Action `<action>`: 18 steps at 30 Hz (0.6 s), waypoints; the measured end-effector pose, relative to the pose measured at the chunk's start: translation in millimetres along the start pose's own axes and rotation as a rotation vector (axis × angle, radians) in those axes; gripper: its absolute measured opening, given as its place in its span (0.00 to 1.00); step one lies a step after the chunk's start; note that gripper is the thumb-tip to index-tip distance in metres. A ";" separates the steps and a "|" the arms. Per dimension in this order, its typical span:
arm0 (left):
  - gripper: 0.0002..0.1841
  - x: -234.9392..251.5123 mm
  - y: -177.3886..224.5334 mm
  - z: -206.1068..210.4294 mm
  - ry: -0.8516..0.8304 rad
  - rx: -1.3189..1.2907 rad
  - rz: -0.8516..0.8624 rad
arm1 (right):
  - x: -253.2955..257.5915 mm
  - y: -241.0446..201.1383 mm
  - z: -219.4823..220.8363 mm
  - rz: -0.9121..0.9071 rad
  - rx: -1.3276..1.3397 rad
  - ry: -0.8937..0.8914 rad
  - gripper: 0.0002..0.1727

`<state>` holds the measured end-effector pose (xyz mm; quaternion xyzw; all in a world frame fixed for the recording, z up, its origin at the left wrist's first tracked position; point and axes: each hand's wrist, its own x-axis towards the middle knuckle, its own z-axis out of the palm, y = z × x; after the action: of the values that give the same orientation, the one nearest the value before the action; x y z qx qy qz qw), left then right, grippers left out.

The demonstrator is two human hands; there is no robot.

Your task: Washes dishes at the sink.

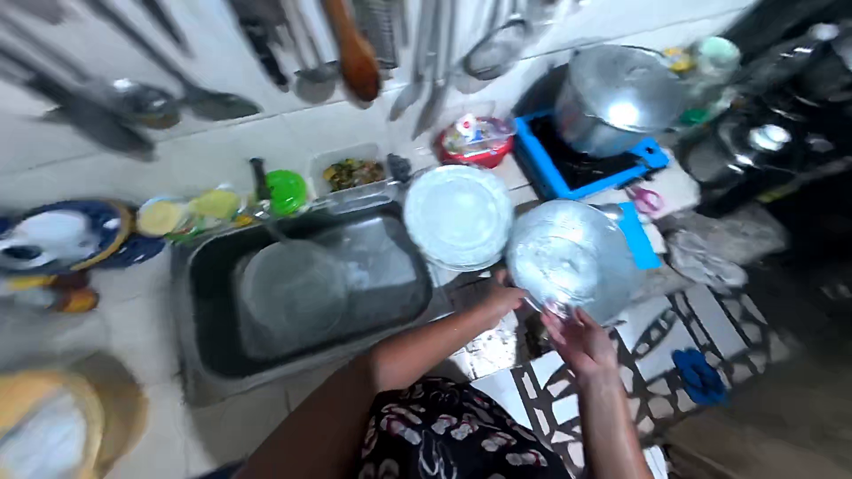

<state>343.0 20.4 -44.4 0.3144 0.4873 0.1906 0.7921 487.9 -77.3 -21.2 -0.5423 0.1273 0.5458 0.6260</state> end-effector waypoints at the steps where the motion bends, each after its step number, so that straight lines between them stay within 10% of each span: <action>1: 0.41 -8.8 1.3 -7.1 -0.018 0.040 0.008 | -5.4 0.4 -4.2 0.050 -0.047 -0.041 0.24; 8: 0.24 -73.1 -11.1 -104.0 -0.068 0.272 -0.001 | -8.2 27.1 -22.9 -0.118 -0.014 -0.116 0.27; 18: 0.21 -144.8 -51.2 -239.5 0.294 -0.134 -0.060 | -4.9 51.5 -15.3 -0.079 -0.464 0.026 0.36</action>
<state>63.8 -30.2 -63.4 0.2149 0.5935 0.2430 0.7366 450.4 -102.0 -51.1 -0.6831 -0.0146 0.5284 0.5038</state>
